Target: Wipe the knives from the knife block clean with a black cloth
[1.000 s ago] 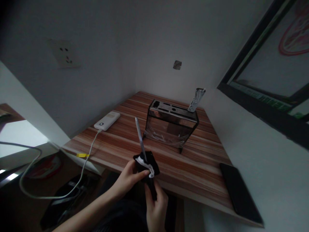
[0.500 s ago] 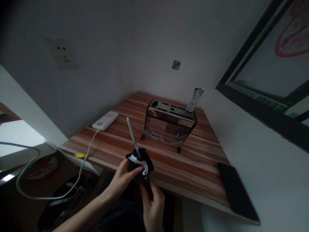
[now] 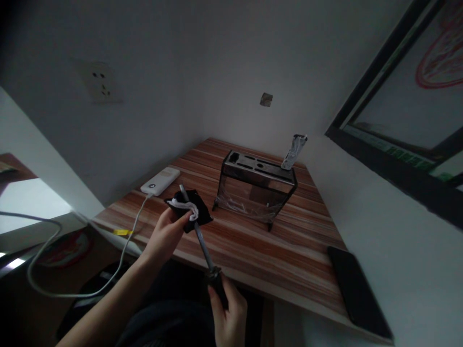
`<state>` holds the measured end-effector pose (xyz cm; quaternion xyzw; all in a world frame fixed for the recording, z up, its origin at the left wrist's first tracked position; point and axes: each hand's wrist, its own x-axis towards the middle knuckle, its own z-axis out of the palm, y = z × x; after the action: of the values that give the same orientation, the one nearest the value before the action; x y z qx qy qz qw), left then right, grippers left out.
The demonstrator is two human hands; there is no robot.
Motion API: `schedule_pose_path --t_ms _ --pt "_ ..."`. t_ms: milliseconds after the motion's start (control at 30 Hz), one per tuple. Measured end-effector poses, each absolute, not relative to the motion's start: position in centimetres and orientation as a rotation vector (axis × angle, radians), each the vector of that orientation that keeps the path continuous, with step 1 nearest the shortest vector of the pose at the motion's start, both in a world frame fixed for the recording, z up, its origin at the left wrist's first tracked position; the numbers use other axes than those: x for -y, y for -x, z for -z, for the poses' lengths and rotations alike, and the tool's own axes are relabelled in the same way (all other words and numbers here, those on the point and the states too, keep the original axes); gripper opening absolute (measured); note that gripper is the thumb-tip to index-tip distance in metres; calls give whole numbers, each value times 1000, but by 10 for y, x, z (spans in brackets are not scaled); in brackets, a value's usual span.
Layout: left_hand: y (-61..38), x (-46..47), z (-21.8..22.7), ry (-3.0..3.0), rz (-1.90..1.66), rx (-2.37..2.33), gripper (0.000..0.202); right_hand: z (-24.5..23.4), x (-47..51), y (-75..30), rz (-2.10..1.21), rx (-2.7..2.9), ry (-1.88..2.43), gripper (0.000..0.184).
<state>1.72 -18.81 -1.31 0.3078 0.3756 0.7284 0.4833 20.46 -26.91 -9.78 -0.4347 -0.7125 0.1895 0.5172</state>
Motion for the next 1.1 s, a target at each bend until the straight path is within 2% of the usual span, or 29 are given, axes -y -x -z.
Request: schedule_pose_path --t_ms 267,533,733,967,1100 --pt "1 178 -8 -729 -1898 -828 33 112 273 -209 -478 1754 1061 26" --pt "13 171 -15 -750 -1974 -825 30 117 284 -196 -614 1481 1183 30" --pt "40 158 -17 -708 -2146 -804 30 135 291 -206 -562 1491 1230 33" --pt "46 155 -4 -714 -2034 -803 32 144 297 -206 -602 1314 1331 46" --pt "35 160 8 -679 -1957 -863 34 130 296 -202 -653 1252 1341 43"
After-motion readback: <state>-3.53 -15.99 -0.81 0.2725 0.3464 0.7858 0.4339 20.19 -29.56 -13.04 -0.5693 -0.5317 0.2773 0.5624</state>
